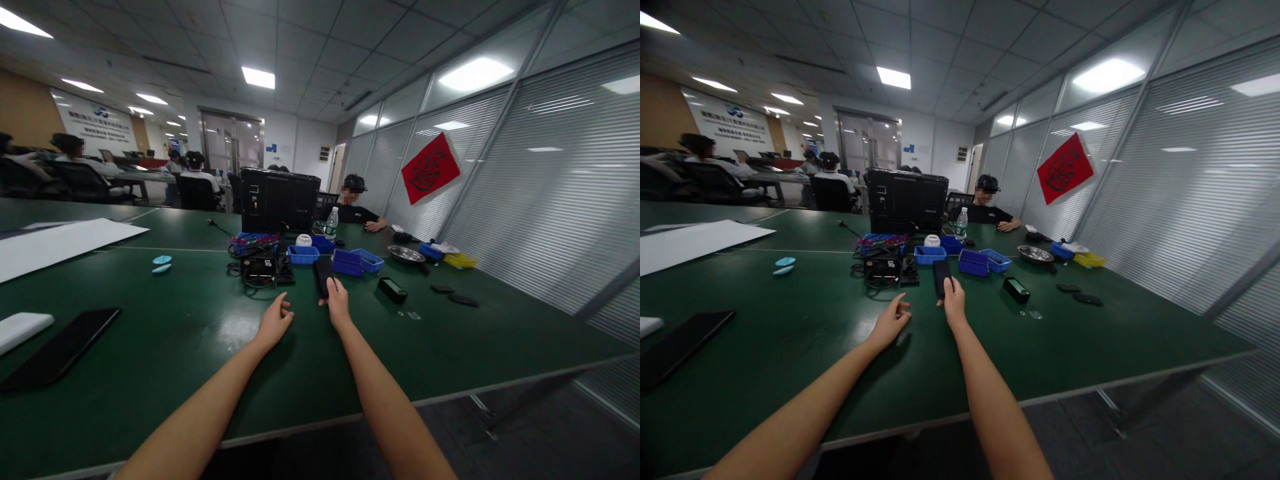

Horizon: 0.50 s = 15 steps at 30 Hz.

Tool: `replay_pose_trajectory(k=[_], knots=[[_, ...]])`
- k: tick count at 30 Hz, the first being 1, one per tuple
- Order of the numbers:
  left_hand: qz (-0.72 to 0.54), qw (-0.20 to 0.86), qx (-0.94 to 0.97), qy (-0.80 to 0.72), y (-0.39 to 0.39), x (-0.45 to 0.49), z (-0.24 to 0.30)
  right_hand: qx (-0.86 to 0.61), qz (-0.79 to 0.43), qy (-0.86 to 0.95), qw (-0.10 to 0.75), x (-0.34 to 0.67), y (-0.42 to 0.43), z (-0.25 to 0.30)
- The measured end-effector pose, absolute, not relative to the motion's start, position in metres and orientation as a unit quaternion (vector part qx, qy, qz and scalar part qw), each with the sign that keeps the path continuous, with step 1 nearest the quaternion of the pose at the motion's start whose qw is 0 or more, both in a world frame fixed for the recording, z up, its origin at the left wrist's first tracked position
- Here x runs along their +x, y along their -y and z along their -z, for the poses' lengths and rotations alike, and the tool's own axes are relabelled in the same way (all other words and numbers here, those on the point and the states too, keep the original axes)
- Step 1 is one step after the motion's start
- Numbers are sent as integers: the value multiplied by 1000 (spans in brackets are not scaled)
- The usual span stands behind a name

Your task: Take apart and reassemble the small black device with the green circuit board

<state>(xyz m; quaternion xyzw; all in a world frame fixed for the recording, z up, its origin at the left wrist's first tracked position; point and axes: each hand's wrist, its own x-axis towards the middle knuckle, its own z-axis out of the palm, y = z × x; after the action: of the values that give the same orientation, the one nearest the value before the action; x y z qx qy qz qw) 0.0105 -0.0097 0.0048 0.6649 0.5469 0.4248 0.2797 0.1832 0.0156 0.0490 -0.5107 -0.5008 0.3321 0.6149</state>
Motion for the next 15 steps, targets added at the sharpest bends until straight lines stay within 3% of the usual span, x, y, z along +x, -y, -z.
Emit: replay_pose_trajectory(k=[3,6,11,15], knots=[[-439,239,692,-521,11,11,-6,-434,-560,396,584,160,-15,-40],[-437,195,727,-493,11,11,-7,-426,-659,356,507,146,-12,-33],[-439,179,709,-523,11,11,-5,-454,-659,421,427,144,-8,-28],[-425,187,707,-534,13,12,-7,-551,-534,528,363,151,-10,-28]])
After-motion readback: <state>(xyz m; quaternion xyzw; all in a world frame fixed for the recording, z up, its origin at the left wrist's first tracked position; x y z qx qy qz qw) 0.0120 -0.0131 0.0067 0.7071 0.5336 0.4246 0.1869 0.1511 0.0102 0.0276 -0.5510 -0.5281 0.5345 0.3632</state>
